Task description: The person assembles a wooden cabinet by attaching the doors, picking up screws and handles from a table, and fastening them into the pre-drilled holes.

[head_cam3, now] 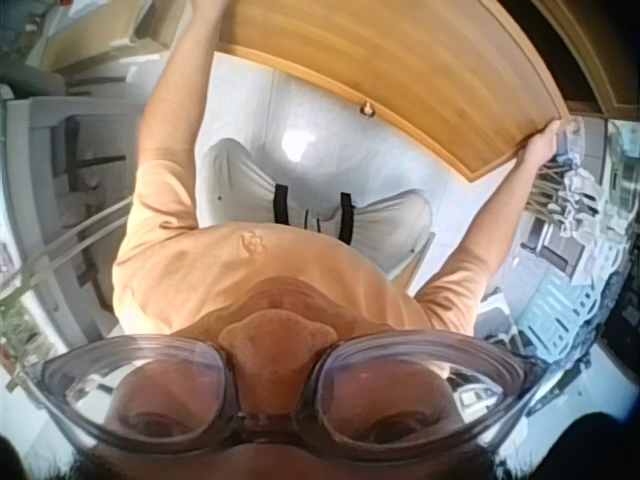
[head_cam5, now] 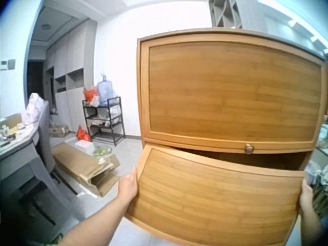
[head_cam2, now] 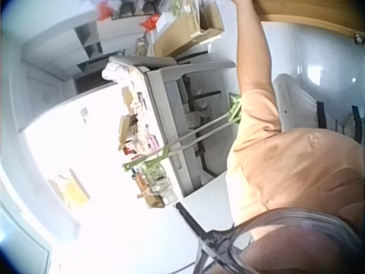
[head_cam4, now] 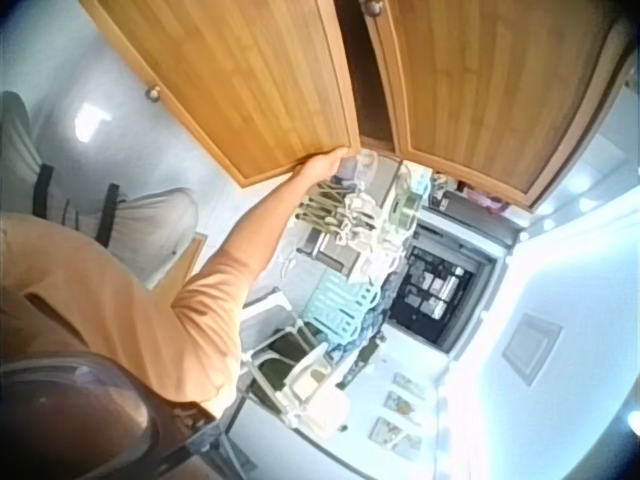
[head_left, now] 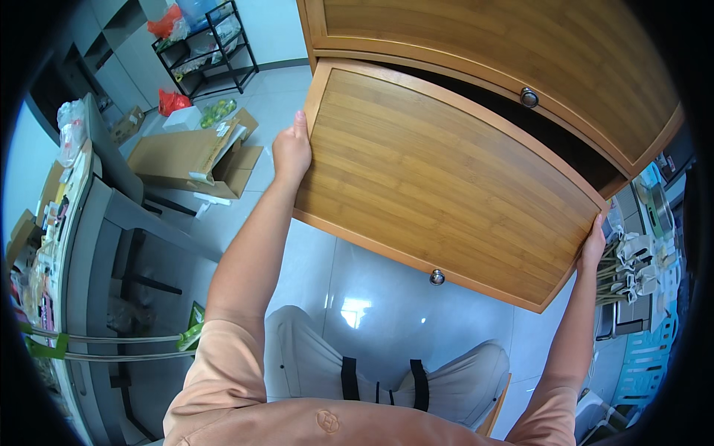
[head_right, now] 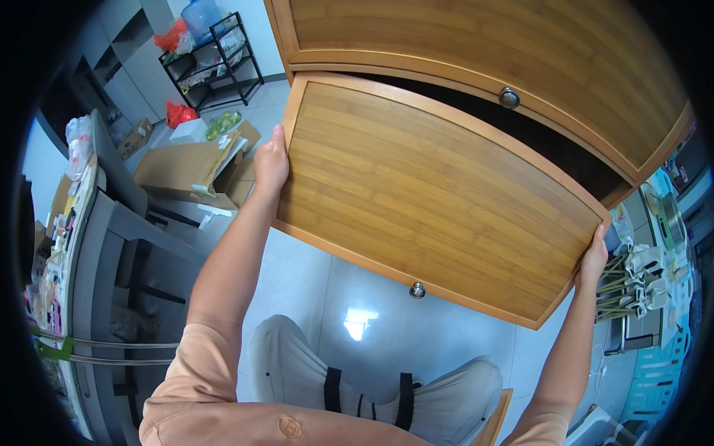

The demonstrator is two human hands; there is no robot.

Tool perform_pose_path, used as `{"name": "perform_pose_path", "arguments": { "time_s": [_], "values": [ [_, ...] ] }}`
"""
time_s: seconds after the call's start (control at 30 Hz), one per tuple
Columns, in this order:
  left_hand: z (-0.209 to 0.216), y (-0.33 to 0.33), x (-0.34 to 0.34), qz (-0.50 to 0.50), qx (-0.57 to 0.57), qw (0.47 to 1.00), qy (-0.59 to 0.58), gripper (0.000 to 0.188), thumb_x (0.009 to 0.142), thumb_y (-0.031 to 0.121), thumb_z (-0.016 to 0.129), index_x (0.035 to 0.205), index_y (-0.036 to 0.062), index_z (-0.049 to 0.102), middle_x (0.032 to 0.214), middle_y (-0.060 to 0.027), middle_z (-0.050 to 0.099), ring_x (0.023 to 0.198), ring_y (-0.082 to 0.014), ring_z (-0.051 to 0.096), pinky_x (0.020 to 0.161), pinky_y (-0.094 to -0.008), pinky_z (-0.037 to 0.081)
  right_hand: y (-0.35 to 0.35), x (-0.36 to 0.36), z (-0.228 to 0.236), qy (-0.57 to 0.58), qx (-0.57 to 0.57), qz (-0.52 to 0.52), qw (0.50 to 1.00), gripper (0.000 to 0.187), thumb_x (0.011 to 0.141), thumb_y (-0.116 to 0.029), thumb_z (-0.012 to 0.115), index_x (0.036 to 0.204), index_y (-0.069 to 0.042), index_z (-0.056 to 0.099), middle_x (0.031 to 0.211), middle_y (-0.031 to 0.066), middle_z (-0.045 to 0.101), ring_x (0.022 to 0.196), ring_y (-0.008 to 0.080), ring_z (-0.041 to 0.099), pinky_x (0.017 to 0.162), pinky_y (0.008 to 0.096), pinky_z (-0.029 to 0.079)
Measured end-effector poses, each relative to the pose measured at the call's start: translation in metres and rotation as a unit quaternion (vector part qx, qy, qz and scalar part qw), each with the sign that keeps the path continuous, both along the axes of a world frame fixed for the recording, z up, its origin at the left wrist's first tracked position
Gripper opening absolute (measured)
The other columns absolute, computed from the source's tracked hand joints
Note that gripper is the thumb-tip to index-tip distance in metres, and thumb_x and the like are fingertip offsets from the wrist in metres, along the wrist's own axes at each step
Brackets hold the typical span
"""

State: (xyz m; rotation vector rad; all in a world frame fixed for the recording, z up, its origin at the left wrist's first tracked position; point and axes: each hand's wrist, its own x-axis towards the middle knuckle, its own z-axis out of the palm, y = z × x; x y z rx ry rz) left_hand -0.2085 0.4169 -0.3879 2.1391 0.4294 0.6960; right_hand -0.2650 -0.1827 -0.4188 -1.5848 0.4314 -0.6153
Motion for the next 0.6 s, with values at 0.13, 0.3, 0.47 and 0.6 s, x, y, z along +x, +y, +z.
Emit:
{"name": "perform_pose_path", "arguments": {
  "time_s": [0.13, 0.3, 0.47, 0.6],
  "values": [
    [-0.006, -0.006, 0.010, -0.024, -0.015, 0.999, -0.019, 0.063, 0.092, 0.048, 0.030, 0.075, -0.0037, 0.062, 0.068, -0.0251, 0.058, 0.068, -0.0395, 0.057, 0.065, -0.0446, 0.043, 0.003, -0.008, 0.017, -0.004, -0.043, -0.028, 0.999, 0.050, 0.090, -0.041, 0.045, 0.111, 0.004, 0.053, 0.104, 0.0090, 0.059, 0.093, 0.0173, 0.056, 0.082, 0.0282, 0.043],
    [-0.030, -0.004, 0.030, -0.029, 0.126, 0.988, -0.079, 0.067, 0.094, 0.044, 0.024, 0.064, -0.0068, 0.057, 0.055, -0.0263, 0.053, 0.054, -0.0405, 0.054, 0.052, -0.0478, 0.038, 0.018, -0.009, 0.036, 0.149, -0.357, -0.164, 0.908, 0.053, 0.093, -0.043, 0.027, 0.103, -0.002, 0.059, 0.096, 0.0253, 0.058, 0.092, 0.0388, 0.054, 0.081, 0.0427, 0.042],
    [-0.028, 0.039, 0.029, -0.061, 0.021, 0.998, 0.017, 0.068, 0.092, 0.050, 0.023, 0.088, -0.0057, 0.062, 0.081, -0.0246, 0.062, 0.077, -0.0369, 0.059, 0.073, -0.0399, 0.043, 0.038, 0.014, 0.023, 0.032, -0.141, -0.102, 0.984, 0.050, 0.087, -0.045, 0.047, 0.096, 0.002, 0.061, 0.090, 0.0142, 0.064, 0.085, 0.0228, 0.059, 0.079, 0.0333, 0.043],
    [-0.019, 0.033, 0.023, -0.094, 0.073, 0.991, 0.068, 0.063, 0.092, 0.049, 0.027, 0.094, -0.0040, 0.062, 0.088, -0.0239, 0.062, 0.083, -0.0358, 0.059, 0.076, -0.0392, 0.042, 0.032, -0.001, 0.025, 0.015, -0.129, -0.098, 0.987, 0.049, 0.086, -0.044, 0.048, 0.098, 0.001, 0.061, 0.091, 0.0182, 0.064, 0.088, 0.0276, 0.060, 0.078, 0.0340, 0.043]
  ]
}}
